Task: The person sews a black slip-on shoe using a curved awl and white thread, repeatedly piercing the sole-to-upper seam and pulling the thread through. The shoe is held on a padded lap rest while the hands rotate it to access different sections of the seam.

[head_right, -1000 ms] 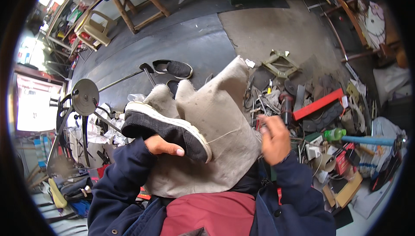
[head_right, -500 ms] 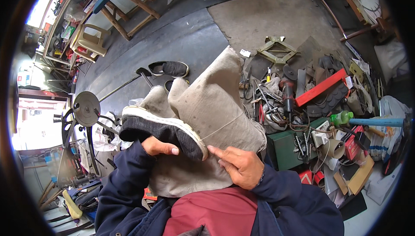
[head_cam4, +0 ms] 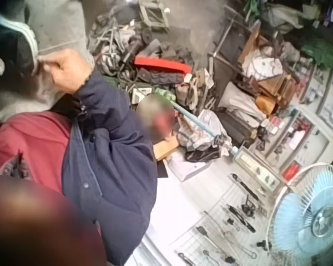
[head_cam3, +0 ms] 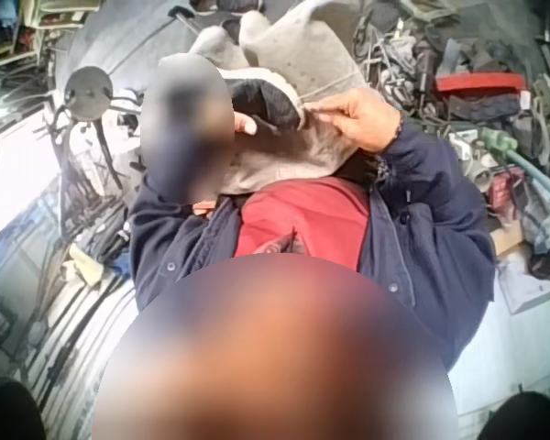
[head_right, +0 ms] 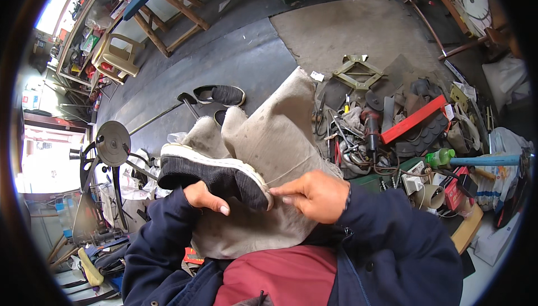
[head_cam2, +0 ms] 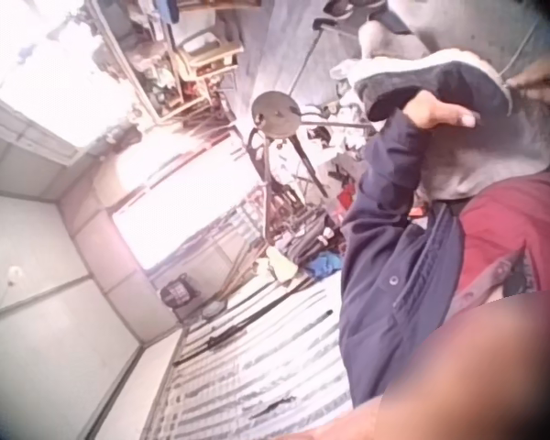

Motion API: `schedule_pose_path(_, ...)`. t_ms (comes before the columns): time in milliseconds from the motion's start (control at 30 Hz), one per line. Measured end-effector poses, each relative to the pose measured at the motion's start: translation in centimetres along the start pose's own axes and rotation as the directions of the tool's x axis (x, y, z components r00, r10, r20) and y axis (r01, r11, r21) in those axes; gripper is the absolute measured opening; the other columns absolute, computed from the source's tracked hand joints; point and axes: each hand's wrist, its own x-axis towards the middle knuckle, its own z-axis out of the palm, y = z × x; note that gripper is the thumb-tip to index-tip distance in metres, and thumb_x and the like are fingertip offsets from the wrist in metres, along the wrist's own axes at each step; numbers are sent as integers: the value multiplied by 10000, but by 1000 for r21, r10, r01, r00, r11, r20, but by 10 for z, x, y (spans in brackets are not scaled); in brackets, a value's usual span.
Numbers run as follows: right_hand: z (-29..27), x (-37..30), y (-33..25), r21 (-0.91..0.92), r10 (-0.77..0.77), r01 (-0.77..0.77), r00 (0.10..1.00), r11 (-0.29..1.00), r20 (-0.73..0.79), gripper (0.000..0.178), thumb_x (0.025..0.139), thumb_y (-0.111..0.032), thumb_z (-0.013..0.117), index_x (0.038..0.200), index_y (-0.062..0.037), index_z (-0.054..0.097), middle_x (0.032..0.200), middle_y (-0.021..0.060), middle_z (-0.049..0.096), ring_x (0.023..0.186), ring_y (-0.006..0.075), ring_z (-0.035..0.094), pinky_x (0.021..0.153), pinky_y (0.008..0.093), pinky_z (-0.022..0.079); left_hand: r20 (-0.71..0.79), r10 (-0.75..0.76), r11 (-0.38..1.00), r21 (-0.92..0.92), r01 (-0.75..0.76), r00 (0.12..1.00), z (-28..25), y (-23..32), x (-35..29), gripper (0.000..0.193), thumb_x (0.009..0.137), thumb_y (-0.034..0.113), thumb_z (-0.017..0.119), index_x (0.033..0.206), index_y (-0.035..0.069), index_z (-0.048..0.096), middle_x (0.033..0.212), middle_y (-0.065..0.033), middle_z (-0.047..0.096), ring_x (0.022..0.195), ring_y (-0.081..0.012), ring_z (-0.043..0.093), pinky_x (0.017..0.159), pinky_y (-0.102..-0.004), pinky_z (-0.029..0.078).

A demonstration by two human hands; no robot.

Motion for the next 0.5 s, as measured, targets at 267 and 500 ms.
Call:
schedule_pose_path(267,-5,20,-8,19,-49,49,998,999,44,336,963,-63,597,1285,-68,690,778,101,707,659,139,631,651,313,517,-267,-229,967,-169,189,936,34,-7,6,251,894,117,758,1116,6,723,1082,-39,730,1002,-126,653,908,-283,512)
schedule_pose_path(500,20,12,-9,-193,-221,188,960,963,-170,302,963,-62,604,1248,-37,700,817,117,720,697,129,648,687,297,535,-308,-265,959,-181,218,914,34,-10,6,326,913,230,779,1139,-1,735,1079,-31,729,974,-105,645,880,-275,511)
